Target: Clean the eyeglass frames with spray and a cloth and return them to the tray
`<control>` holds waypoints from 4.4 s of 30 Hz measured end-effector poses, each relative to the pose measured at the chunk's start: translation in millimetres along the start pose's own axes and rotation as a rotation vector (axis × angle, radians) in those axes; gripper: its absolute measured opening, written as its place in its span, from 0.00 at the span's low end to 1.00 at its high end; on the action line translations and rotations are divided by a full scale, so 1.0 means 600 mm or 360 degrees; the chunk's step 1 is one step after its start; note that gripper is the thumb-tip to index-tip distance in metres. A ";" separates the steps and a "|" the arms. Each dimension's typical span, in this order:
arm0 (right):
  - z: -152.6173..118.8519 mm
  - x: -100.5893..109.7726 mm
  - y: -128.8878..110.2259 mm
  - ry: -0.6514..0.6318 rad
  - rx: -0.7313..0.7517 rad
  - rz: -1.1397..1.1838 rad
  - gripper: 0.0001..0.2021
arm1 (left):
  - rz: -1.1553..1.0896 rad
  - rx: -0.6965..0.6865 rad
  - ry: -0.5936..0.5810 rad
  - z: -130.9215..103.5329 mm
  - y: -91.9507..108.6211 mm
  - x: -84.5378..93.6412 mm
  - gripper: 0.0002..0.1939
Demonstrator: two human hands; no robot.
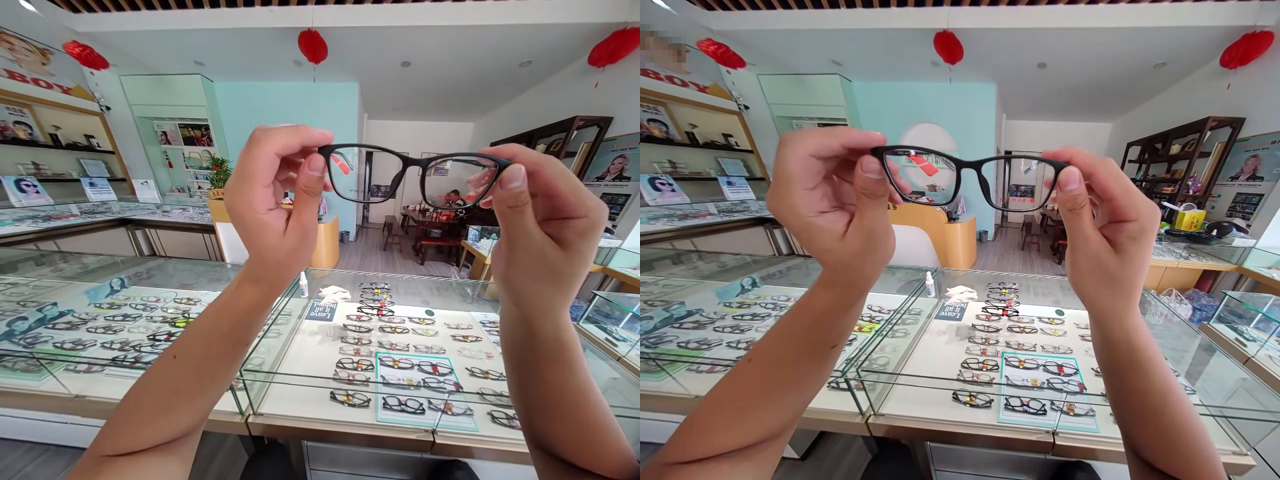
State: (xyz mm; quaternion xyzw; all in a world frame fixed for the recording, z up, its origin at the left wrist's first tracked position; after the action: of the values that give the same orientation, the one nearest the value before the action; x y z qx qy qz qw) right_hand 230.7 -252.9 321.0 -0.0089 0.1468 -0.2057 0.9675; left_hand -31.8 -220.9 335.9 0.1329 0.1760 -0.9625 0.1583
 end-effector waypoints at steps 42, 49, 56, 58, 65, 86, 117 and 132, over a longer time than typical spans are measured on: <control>-0.019 -0.007 0.031 -0.0005 -0.0026 -0.0141 0.14 | 0.0054 0.0379 -0.0180 -0.034 -0.032 -0.002 0.17; -0.038 -0.016 0.067 -0.0017 -0.0138 -0.0142 0.15 | 0.0104 0.0417 -0.0197 -0.065 -0.056 -0.010 0.16; -0.107 -0.030 0.156 -0.0055 -0.0533 -0.0016 0.15 | 0.0077 0.0680 -0.0218 -0.168 -0.104 -0.025 0.16; -0.142 -0.030 0.196 -0.0023 -0.0636 0.0029 0.15 | 0.0102 0.0826 -0.0254 -0.223 -0.124 -0.032 0.20; -0.298 -0.014 0.336 -0.0021 -0.1154 -0.0111 0.19 | 0.0074 0.1338 -0.0402 -0.446 -0.182 -0.039 0.22; -0.525 0.005 0.421 -0.0315 -0.2078 0.0003 0.15 | 0.0054 0.2236 -0.0522 -0.680 -0.207 0.015 0.25; -0.552 0.010 0.453 -0.0620 -0.2432 -0.0148 0.16 | -0.0358 0.3111 -0.0200 -0.720 -0.204 0.015 0.18; -0.549 -0.022 0.412 -0.1242 -0.2347 -0.0012 0.15 | -0.0465 0.3037 -0.0673 -0.702 -0.170 -0.010 0.21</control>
State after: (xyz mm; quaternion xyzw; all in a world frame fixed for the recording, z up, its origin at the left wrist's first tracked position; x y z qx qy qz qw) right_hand 222.1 -7.5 -9.9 -0.7113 -0.1019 -0.0422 0.6942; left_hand 22.1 31.9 -12.4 0.0071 -0.6910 -0.7148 -0.1074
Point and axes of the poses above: each hand's wrist, its own z-axis towards the middle knuckle, its own x-axis out of the back of the hand, y = z × x, the point moved 5 cm from there along z, towards the middle knuckle, and after that the axes turned 7 degrees about y, right-handed, at the moved point
